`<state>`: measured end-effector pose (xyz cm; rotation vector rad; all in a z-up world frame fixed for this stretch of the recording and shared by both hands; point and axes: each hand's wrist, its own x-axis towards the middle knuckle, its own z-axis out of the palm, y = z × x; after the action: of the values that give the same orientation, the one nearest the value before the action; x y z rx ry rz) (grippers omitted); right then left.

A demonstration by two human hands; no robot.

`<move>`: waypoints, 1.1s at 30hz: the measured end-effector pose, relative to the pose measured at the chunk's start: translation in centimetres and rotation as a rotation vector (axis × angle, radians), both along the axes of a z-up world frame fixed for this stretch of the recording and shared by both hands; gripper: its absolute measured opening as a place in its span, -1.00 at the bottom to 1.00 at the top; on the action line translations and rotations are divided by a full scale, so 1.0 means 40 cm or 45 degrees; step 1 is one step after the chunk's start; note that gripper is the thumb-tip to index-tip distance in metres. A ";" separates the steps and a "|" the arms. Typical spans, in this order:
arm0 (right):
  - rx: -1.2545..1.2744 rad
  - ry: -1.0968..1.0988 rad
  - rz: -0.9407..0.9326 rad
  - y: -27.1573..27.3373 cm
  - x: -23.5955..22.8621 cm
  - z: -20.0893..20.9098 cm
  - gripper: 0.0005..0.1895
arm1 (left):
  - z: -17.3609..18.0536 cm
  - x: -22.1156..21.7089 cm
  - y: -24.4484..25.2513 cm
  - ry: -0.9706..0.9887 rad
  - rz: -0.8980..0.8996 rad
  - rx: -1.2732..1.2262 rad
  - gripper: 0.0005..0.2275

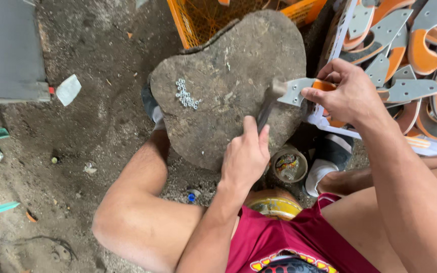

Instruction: The person sits on the ground and uses a hammer to drive small metal pins into pre-drilled holes on curved metal pieces. They repeatedly pick up pins, align them with the holes, and strike them until seated, then place the finished pieces into a nearby basket.

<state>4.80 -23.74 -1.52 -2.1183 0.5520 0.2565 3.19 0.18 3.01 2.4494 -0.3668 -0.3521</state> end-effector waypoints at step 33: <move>0.253 -0.084 0.015 -0.042 0.059 0.076 -0.58 | -0.081 -0.047 0.074 0.211 0.243 -0.259 -0.76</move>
<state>7.14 -25.42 1.51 -1.9309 0.4557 0.2372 1.33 3.15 -0.25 2.2158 -0.0915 -0.4112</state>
